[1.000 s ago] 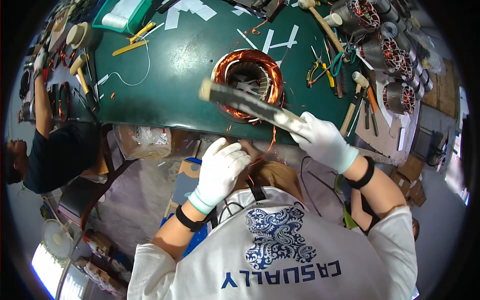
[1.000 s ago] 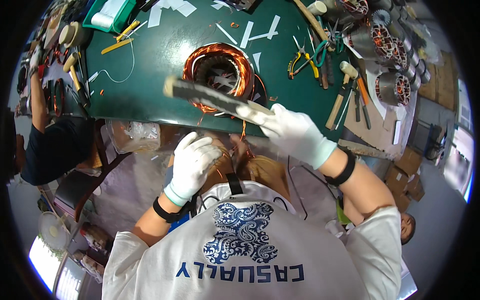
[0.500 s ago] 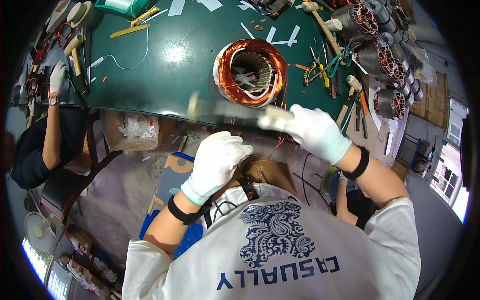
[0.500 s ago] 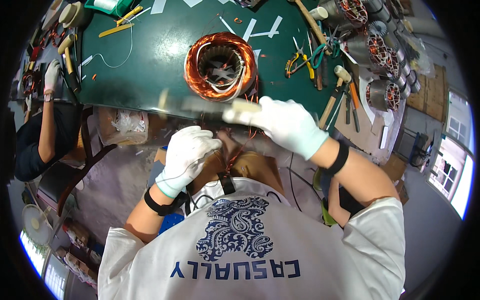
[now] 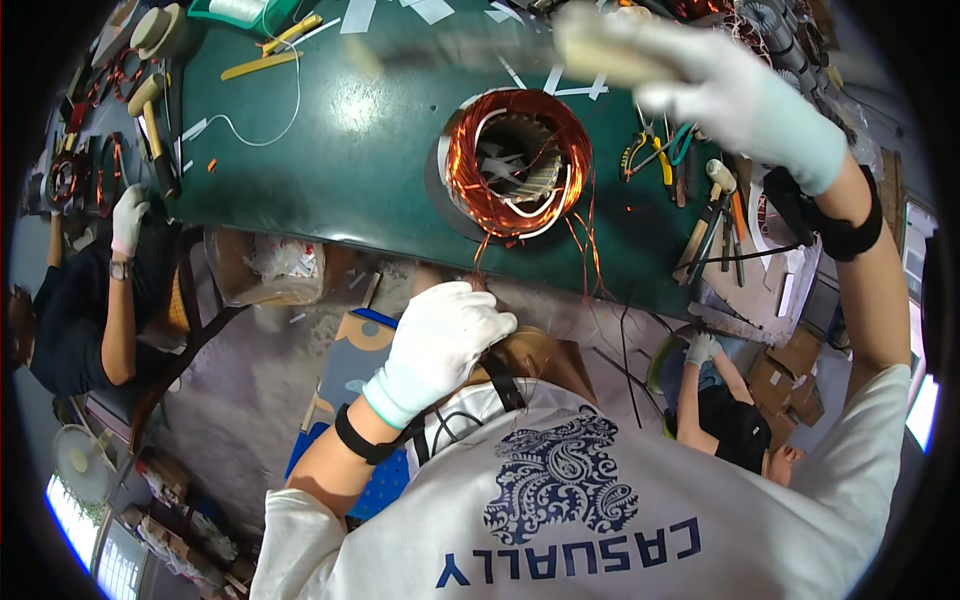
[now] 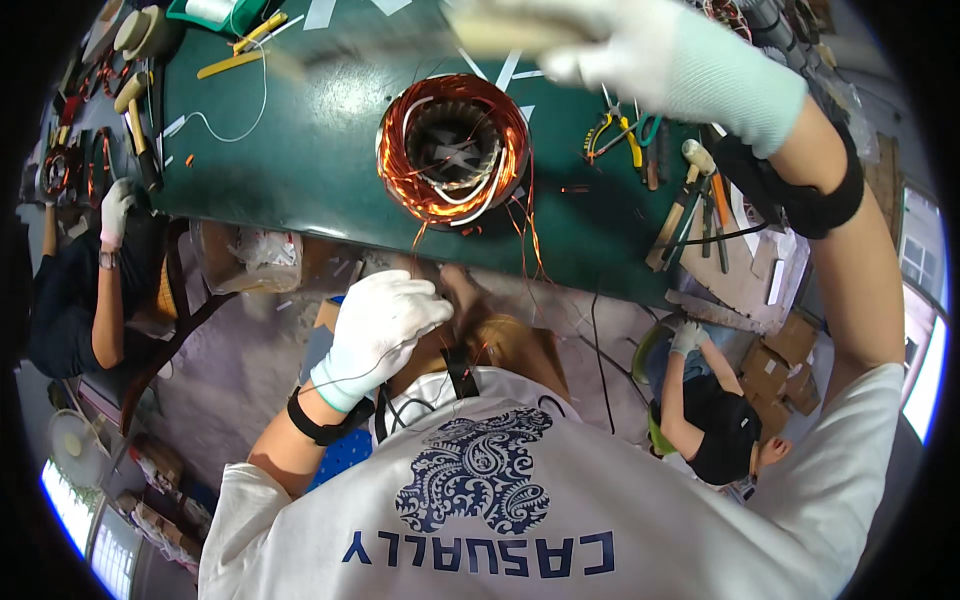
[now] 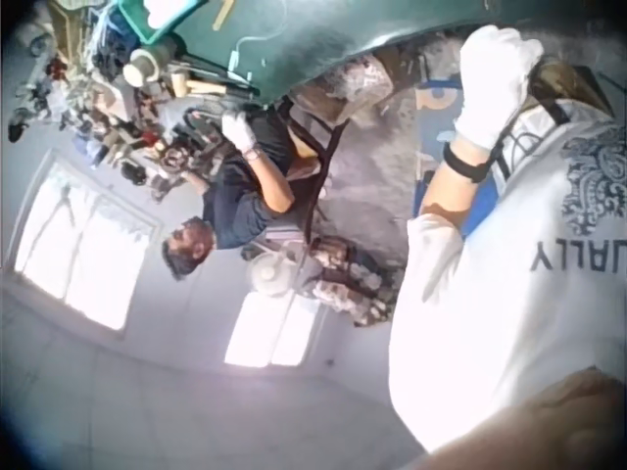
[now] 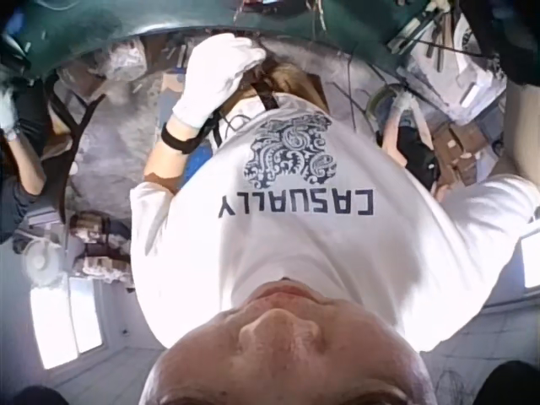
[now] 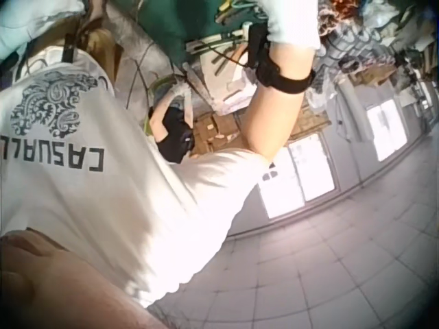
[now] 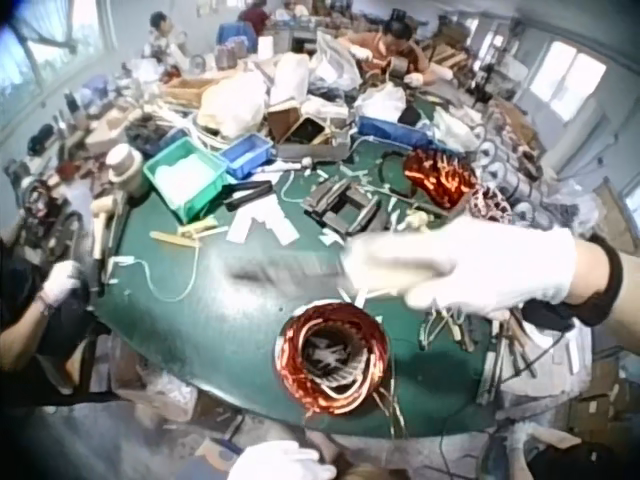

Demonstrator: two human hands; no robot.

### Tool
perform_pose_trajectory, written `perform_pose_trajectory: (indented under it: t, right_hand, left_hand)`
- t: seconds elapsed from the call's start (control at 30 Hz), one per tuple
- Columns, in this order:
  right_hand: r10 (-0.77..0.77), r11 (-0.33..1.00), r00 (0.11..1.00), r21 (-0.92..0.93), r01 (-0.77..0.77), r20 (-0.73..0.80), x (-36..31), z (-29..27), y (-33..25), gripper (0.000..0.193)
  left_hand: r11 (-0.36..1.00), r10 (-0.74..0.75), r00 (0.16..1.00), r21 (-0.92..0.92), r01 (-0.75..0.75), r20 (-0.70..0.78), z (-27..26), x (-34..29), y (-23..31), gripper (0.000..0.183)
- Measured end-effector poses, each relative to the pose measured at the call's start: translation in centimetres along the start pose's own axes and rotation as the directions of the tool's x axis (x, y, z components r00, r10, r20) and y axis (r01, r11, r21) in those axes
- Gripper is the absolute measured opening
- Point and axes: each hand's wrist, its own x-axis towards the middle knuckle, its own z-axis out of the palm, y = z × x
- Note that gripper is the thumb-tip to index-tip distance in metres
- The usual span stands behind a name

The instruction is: Winding copper coils and forming them into a motor stator using a hammer and wooden block.

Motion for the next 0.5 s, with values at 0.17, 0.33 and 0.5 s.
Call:
perform_pose_trajectory:
  t: [0.17, 0.33, 0.5]
  right_hand:
    - [-0.004, 0.898, 0.999, 0.439, 0.027, -0.053, -1.5, 3.0, 5.4, 0.072]
    - [0.282, 0.726, 0.946, 0.608, -0.321, 0.162, -6.4, 8.9, 5.1, 0.073]
    - [0.702, 0.0, 0.712, 0.999, 0.043, -0.03, -11.1, 15.9, 4.4, 0.081]
  left_hand:
    - [1.0, 0.006, 0.999, -0.029, -0.005, 0.041, -1.4, -0.7, -1.5, 0.023]
    - [0.984, 0.055, 0.992, 0.175, -0.035, -0.111, -4.2, 1.0, -3.4, 0.04]
    - [0.949, -0.291, 0.953, 0.099, 0.299, -0.087, -6.8, 9.9, -8.8, 0.051]
